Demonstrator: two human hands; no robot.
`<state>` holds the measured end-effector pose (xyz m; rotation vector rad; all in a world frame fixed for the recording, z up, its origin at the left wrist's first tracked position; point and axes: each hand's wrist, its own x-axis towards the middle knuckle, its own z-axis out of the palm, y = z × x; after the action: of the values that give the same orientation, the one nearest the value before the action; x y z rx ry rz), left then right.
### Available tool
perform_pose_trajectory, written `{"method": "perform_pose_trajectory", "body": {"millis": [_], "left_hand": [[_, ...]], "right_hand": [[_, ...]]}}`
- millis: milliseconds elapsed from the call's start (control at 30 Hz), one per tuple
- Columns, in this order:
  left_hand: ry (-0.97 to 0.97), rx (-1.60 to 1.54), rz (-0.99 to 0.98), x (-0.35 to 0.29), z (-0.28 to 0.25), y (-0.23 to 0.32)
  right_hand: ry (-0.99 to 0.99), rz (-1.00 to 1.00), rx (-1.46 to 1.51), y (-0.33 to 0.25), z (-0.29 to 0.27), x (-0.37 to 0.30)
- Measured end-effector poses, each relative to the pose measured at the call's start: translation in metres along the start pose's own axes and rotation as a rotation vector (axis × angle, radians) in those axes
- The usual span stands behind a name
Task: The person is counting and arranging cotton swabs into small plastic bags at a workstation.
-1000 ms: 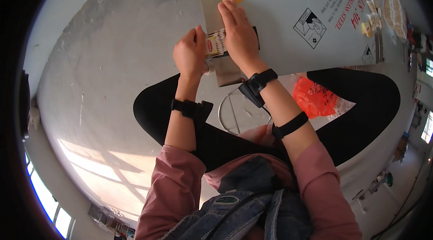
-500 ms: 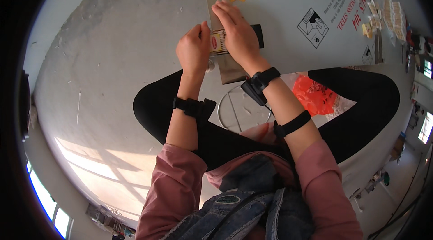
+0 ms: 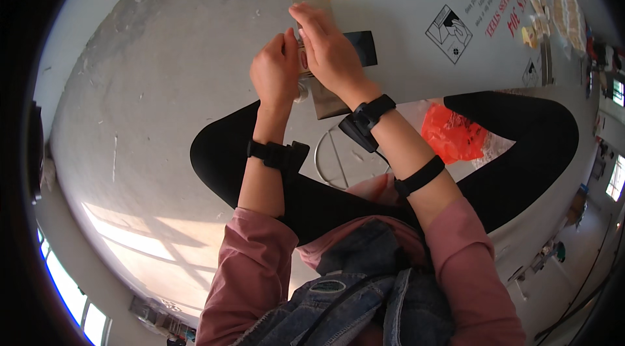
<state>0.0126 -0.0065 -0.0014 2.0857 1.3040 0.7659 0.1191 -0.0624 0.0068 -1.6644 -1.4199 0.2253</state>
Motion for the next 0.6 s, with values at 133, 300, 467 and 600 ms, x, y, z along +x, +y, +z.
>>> {"method": "perform_pose_trajectory", "body": {"millis": [133, 300, 467, 600], "left_hand": [[-0.034, 0.001, -0.009, 0.0, -0.001, 0.0], [-0.183, 0.017, -0.103, 0.005, -0.024, 0.004], [0.201, -0.141, 0.202, 0.01, -0.057, 0.009], [0.098, -0.284, 0.345, -0.011, -0.038, 0.053]], "right_hand": [[0.016, 0.075, 0.055, -0.01, 0.009, -0.002], [0.127, 0.122, 0.244, 0.003, -0.009, 0.003], [0.462, 0.258, 0.113, 0.072, -0.111, 0.016], [0.337, 0.377, -0.266, 0.136, -0.198, 0.014]]}}
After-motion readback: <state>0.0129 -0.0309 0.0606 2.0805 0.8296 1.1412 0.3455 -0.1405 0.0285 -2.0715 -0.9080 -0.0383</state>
